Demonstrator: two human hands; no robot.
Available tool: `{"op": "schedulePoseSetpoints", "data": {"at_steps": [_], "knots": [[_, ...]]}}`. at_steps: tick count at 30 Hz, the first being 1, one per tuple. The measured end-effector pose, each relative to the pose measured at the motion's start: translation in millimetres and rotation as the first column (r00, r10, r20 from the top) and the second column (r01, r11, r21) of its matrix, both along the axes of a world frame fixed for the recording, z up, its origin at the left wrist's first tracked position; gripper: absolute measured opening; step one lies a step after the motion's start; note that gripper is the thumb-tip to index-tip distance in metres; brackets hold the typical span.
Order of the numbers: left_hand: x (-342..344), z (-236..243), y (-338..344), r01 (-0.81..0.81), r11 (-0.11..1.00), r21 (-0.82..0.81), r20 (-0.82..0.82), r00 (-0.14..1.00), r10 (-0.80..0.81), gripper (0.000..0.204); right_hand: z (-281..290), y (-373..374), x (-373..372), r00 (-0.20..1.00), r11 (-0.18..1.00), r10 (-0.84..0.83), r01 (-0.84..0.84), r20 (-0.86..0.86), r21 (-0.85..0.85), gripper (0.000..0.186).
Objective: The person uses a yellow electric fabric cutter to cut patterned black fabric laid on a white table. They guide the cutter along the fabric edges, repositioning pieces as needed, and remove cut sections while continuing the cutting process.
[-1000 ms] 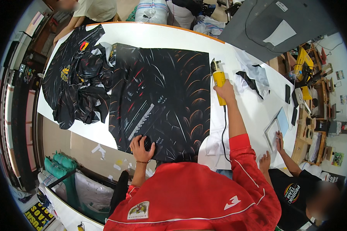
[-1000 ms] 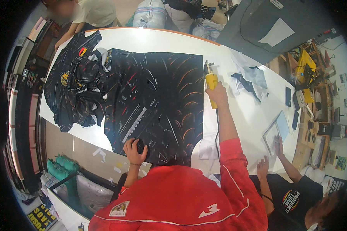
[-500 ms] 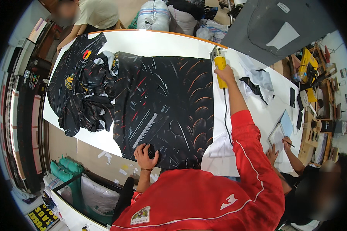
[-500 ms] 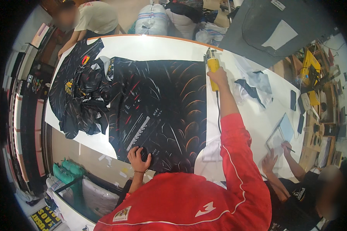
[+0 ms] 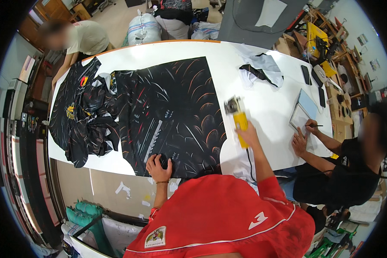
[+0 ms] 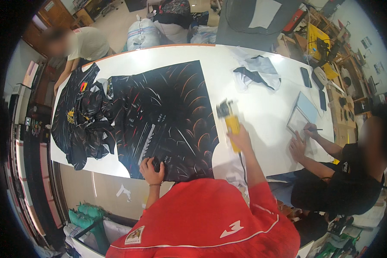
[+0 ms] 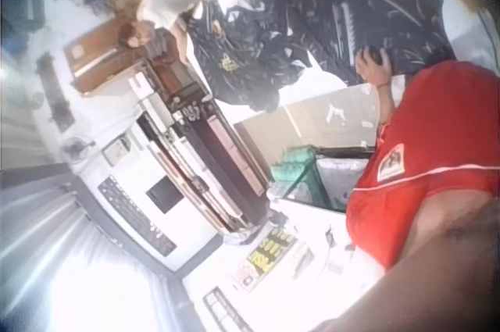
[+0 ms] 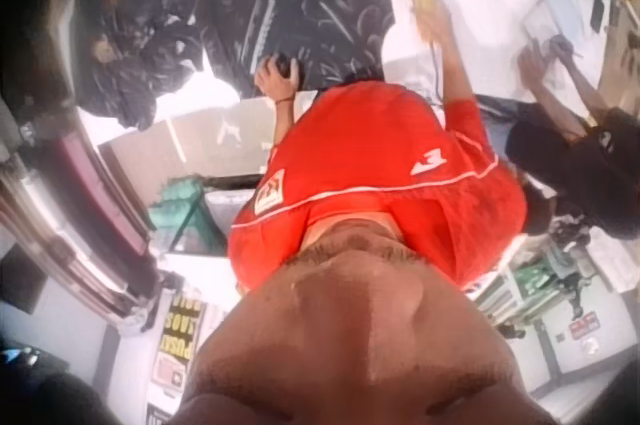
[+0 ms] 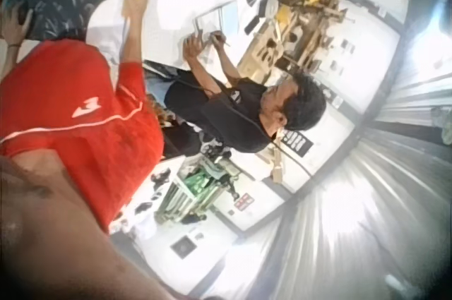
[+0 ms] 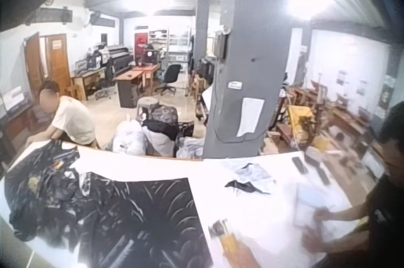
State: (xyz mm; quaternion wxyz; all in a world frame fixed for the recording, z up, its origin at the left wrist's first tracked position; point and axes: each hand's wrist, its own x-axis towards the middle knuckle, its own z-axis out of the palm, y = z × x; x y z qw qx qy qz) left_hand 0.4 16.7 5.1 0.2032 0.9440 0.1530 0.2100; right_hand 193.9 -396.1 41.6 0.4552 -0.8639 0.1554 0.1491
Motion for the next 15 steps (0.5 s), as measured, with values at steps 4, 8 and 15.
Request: {"op": "schedulePoseSetpoints", "data": {"at_steps": [4, 8, 15], "knots": [[-3.5, -1.5, 0.2, 0.006, 1.000, 0.015, 0.002, 1.000, -0.006, 0.048, 1.8, -36.9, -121.1, 0.998, 0.974, -0.066, 0.069, -0.022, 0.216, 0.040], [-5.4, -7.5, 3.6, 0.015, 1.000, 0.022, -0.012, 1.000, -0.015, 0.052, 36.7, -46.3, -179.1, 0.953, 0.902, -0.170, 0.252, -0.249, 0.349, 0.038], [9.5, -7.5, 14.2, -0.006, 1.000, -0.005, -0.040, 0.999, 0.005, 0.066, 58.7, -34.5, -149.3, 0.937, 0.837, -0.188, 0.310, -0.295, 0.450, 0.035]]}}
